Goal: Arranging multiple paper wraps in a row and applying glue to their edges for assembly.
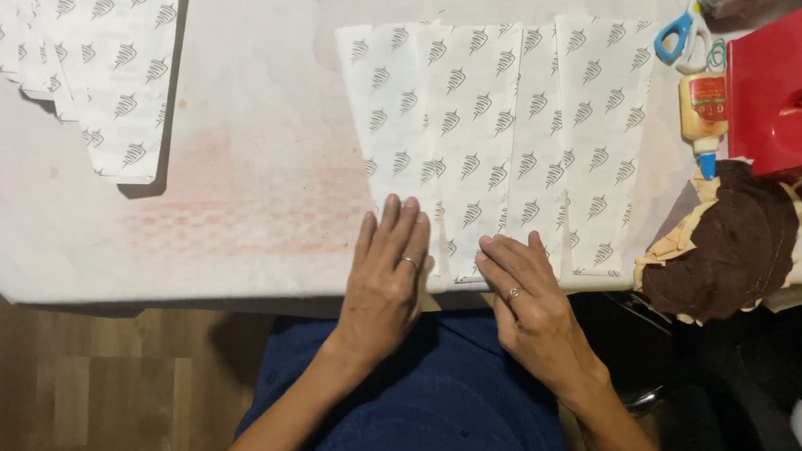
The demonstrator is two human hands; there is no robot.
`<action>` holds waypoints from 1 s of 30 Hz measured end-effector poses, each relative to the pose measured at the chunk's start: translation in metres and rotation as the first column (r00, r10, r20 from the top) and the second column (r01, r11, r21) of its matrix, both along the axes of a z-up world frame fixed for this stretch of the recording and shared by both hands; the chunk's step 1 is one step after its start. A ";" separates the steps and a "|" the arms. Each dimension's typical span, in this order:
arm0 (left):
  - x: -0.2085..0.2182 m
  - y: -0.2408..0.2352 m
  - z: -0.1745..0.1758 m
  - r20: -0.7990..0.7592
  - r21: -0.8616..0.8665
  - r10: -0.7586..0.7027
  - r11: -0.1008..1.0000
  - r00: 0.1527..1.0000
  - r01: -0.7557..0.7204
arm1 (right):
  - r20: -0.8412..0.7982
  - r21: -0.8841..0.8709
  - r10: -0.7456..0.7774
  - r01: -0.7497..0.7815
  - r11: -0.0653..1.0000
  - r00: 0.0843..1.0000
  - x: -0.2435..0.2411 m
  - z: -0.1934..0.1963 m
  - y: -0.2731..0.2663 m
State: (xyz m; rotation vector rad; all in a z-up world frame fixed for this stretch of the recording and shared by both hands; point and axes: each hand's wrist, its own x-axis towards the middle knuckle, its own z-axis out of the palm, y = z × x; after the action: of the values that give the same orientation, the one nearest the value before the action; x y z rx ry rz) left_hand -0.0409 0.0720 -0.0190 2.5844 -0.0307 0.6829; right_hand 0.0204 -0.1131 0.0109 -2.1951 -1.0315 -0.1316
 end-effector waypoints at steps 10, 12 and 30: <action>-0.001 0.004 0.003 0.024 -0.030 -0.060 0.998 0.998 0.061 | 0.025 -0.003 0.014 -0.014 1.000 1.000 0.000 0.000 0.003; -0.001 0.004 0.003 0.119 -0.081 -0.037 0.996 0.992 0.047 | 0.023 0.053 -0.016 0.015 0.998 1.000 -0.001 -0.002 0.005; -0.024 0.036 0.003 0.259 -0.201 -0.139 0.960 0.956 0.195 | 0.150 0.200 0.140 -0.169 0.965 0.979 -0.004 -0.008 0.046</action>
State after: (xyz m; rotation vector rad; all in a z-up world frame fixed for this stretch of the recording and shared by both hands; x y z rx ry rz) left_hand -0.0651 0.1083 -0.0157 2.2397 -0.2355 0.8798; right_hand 0.0168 -0.0674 0.0029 -1.9270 -1.2022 -0.3081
